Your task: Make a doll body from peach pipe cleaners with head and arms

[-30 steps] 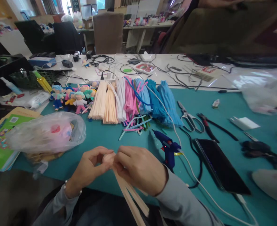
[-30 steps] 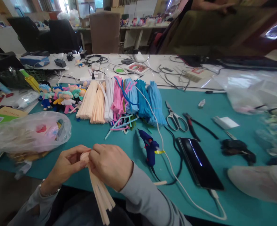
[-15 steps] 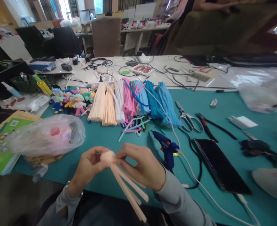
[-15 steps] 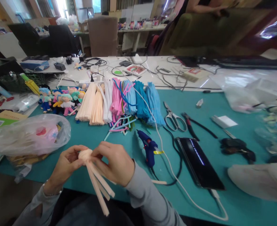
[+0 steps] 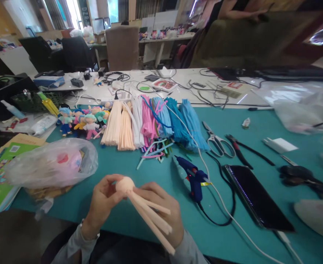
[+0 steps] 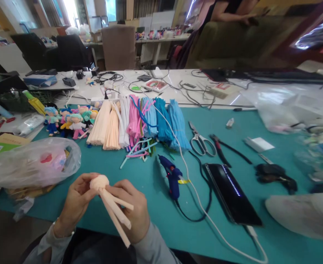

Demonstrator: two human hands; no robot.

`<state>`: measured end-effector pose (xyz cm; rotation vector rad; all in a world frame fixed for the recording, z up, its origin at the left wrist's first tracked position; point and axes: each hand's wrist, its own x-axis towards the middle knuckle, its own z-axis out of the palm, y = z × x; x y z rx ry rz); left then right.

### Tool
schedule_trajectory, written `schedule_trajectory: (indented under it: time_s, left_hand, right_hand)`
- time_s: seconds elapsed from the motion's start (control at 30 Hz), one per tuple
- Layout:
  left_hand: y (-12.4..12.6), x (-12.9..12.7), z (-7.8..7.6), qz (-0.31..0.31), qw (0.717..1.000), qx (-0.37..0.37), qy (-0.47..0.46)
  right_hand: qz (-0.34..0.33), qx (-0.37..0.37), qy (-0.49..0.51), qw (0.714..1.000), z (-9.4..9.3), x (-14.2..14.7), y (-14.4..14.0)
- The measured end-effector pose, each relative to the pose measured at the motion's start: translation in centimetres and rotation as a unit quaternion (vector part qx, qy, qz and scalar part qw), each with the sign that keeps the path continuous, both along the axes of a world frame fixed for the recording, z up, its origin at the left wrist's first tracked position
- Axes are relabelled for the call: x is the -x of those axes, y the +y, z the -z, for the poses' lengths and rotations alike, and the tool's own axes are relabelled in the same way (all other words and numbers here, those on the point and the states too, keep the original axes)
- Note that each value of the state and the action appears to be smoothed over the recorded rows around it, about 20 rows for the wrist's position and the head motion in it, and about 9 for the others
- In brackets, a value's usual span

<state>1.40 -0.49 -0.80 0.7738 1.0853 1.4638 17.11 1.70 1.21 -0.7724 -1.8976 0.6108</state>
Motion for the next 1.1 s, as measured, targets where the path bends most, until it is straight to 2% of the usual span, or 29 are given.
schedule_trajectory:
  time_s: [0.17,0.4,0.53,0.73,0.93,1.1]
  left_hand:
    - [-0.3,-0.3,0.0,-0.053,0.998,0.006,0.018]
    - [-0.4,-0.6,-0.1,-0.060,0.997,-0.002,0.042]
    - [-0.4,-0.6,-0.1,-0.054,0.998,0.001,0.022]
    - [-0.1,0.0,-0.3,0.000,1.000,-0.024,-0.010]
    - [0.4,-0.2,-0.4,-0.028,0.999,0.011,0.029]
    - [0.7,-0.4,-0.4,-0.040,0.999,0.028,0.010]
  right_hand:
    - [0.024,0.047,-0.021,0.998,0.0,0.9,-0.6]
    - [0.093,0.034,-0.012,0.995,-0.3,1.9,-0.7]
    - [0.092,0.015,-0.001,0.996,0.5,1.9,-0.2]
    - [0.078,-0.001,-0.002,0.997,1.0,1.4,0.0]
    - [0.076,-0.008,0.001,0.997,0.9,1.8,0.2]
    - [0.068,-0.026,-0.020,0.997,0.4,1.8,0.5]
